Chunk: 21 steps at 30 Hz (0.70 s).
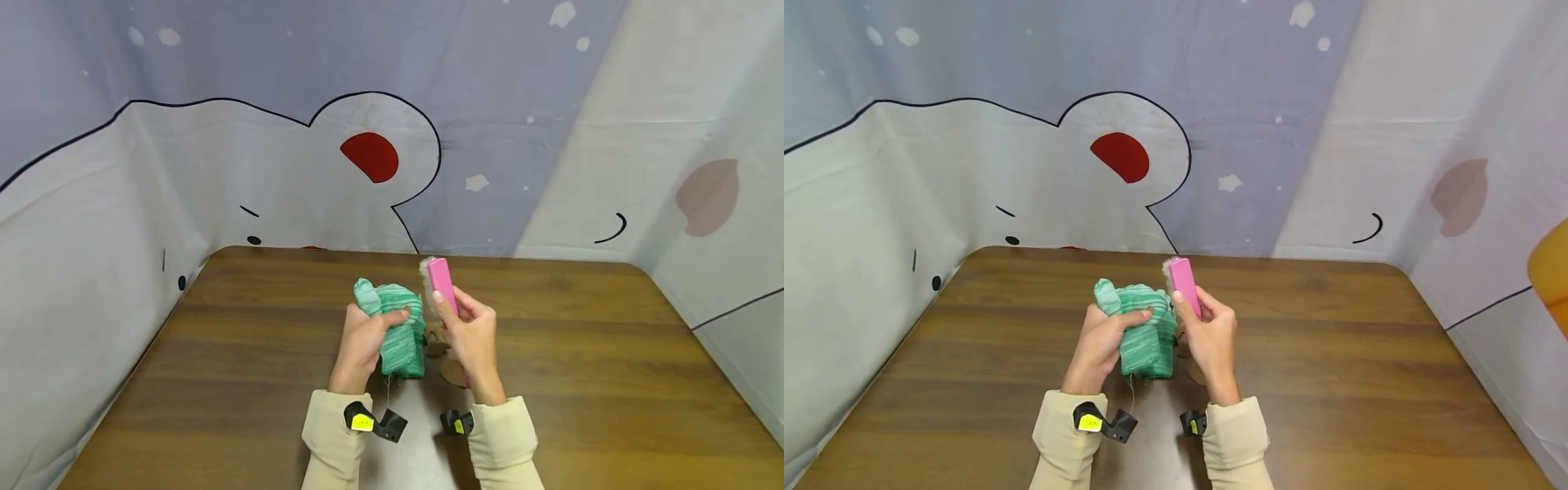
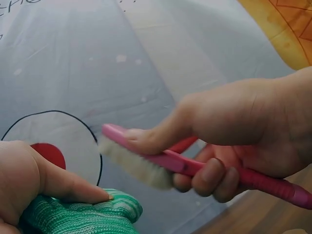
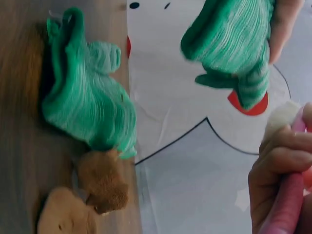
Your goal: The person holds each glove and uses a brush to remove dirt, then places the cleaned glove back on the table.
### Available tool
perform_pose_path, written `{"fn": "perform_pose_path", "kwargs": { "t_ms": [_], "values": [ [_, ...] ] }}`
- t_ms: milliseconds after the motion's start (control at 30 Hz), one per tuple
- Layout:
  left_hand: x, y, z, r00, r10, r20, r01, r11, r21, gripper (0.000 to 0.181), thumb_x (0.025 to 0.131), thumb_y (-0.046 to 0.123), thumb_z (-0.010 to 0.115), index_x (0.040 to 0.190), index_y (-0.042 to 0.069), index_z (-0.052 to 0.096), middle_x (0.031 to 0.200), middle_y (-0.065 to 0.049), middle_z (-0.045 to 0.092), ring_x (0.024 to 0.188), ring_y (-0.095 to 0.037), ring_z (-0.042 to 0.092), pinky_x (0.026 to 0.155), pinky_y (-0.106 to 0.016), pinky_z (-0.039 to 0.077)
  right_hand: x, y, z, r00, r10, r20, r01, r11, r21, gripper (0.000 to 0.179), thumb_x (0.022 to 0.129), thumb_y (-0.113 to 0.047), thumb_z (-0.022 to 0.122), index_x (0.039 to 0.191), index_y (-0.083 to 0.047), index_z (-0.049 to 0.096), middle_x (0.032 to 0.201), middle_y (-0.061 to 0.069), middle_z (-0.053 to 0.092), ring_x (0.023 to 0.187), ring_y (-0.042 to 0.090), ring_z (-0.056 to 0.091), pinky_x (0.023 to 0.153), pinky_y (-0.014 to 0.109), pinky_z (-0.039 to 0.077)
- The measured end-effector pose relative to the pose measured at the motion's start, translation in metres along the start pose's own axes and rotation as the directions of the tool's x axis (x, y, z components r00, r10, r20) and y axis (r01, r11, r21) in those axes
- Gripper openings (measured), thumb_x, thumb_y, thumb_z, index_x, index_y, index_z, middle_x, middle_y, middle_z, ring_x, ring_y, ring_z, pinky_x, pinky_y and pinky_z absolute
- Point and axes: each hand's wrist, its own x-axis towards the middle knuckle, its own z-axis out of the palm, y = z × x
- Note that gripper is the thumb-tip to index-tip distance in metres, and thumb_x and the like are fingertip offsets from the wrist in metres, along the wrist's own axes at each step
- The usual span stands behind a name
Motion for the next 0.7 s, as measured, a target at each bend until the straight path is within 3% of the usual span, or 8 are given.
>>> {"fn": "perform_pose_path", "kwargs": {
  "t_ms": [200,400,533,700],
  "values": [
    [0.001,0.001,0.000,1.000,-0.003,-0.009,0.003,1.000,-0.011,0.023,0.072,-0.009,0.066,0.094,-0.008,0.059,0.081,-0.008,0.065,0.072,-0.015,0.061,0.069,-0.032,0.052,-0.008,-0.002,0.012,0.993,-0.054,0.106,0.061,0.996,-0.071,0.037,0.082,-0.026,0.070,0.114,-0.008,0.064,0.078,0.016,0.064,0.048,0.014,0.052,0.042,0.023,0.042],
    [0.000,0.002,-0.001,1.000,0.000,0.022,0.000,1.000,-0.007,0.022,0.073,-0.008,0.063,0.094,-0.005,0.059,0.081,-0.005,0.064,0.072,-0.017,0.060,0.069,-0.032,0.052,-0.011,-0.004,0.017,0.989,-0.089,0.120,0.103,0.988,-0.115,0.041,0.080,-0.024,0.072,0.115,-0.005,0.064,0.094,0.016,0.066,0.065,0.015,0.059,0.053,0.022,0.048],
    [0.000,0.003,-0.001,1.000,0.004,0.030,-0.005,1.000,0.005,0.021,0.073,-0.007,0.062,0.094,-0.005,0.058,0.082,-0.005,0.062,0.072,-0.017,0.057,0.070,-0.032,0.051,-0.013,-0.008,0.017,0.990,-0.077,0.119,0.092,0.987,-0.134,0.041,0.079,-0.023,0.073,0.115,-0.005,0.064,0.094,0.016,0.066,0.065,0.011,0.058,0.053,0.021,0.047],
    [0.000,0.004,-0.001,0.999,0.010,0.043,-0.009,1.000,-0.016,0.017,0.074,-0.007,0.059,0.089,-0.001,0.055,0.078,-0.004,0.056,0.071,-0.016,0.051,0.067,-0.030,0.047,-0.024,-0.034,0.023,0.985,-0.082,0.153,0.112,0.974,-0.198,0.038,0.080,-0.016,0.072,0.114,-0.001,0.063,0.087,0.016,0.065,0.061,0.012,0.055,0.051,0.022,0.046]
  ]
}}
